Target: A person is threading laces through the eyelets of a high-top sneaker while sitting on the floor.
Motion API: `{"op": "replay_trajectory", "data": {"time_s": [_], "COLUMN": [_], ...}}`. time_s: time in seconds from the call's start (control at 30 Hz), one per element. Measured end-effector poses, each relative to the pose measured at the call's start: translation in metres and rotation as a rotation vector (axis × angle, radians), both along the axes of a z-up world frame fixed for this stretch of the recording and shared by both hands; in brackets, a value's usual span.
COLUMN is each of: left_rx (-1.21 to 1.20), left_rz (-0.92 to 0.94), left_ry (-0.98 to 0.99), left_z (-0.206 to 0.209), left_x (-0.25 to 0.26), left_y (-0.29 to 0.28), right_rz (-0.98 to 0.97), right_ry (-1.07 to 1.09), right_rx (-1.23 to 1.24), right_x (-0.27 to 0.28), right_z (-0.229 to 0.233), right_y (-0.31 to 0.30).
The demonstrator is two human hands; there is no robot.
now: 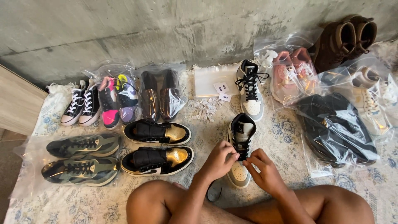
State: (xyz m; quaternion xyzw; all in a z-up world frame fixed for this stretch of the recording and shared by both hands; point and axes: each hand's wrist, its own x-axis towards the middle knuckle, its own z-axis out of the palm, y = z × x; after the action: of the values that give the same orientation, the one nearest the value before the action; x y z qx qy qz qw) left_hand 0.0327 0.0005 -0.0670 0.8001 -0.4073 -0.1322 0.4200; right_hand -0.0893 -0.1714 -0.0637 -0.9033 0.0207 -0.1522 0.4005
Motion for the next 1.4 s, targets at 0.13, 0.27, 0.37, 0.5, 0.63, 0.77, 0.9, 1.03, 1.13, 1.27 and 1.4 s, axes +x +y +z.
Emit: {"op": "replay_trajectory", "data": {"time_s": [0.13,0.27,0.37,0.5,0.63,0.77,0.9,1.03,1.13,1.27,1.4], "left_rx": [-0.198,-0.284,-0.438,-0.586,-0.583,-0.546,-0.401,-0.355,-0.277,-0.067,0.384], "left_rz": [-0.020,-0.068,-0.193,-0.286,-0.295,-0.210,0.064,0.042,0.013,0.040,0.258], "left_ry": [0.059,0.191,0.371,0.598,0.612,0.661,0.771,0.844,0.846,0.622,0.483], "left_z": [0.026,0.054,0.068,0.074,0.044,0.034,0.018,0.019,0.016,0.021,0.013], "left_x": [-0.009,-0.012,-0.015,-0.014,-0.005,0.002,0.011,0.008,0.005,0.006,0.015], "left_y": [0.007,0.009,0.013,0.019,0.020,0.017,0.012,0.008,0.002,-0.001,-0.004], "right_rz": [0.058,0.069,0.075,0.082,0.062,-0.077,-0.195,-0.142,-0.148,-0.110,-0.350], "right_ry": [-0.165,-0.230,-0.214,-0.259,-0.322,-0.173,0.015,0.100,0.163,0.179,0.446], "right_rx": [0.038,0.144,0.334,0.658,0.815,0.924,0.998,0.998,0.922,0.856,0.434], "right_x": [-0.008,-0.016,-0.023,-0.028,-0.025,-0.019,-0.005,0.000,0.005,0.011,0.016], "right_z": [0.015,0.043,0.057,0.057,0.040,0.009,0.002,-0.001,-0.009,-0.010,-0.016], "right_y": [0.006,0.014,0.017,0.013,0.004,-0.004,-0.004,0.000,-0.001,-0.007,-0.013]}}
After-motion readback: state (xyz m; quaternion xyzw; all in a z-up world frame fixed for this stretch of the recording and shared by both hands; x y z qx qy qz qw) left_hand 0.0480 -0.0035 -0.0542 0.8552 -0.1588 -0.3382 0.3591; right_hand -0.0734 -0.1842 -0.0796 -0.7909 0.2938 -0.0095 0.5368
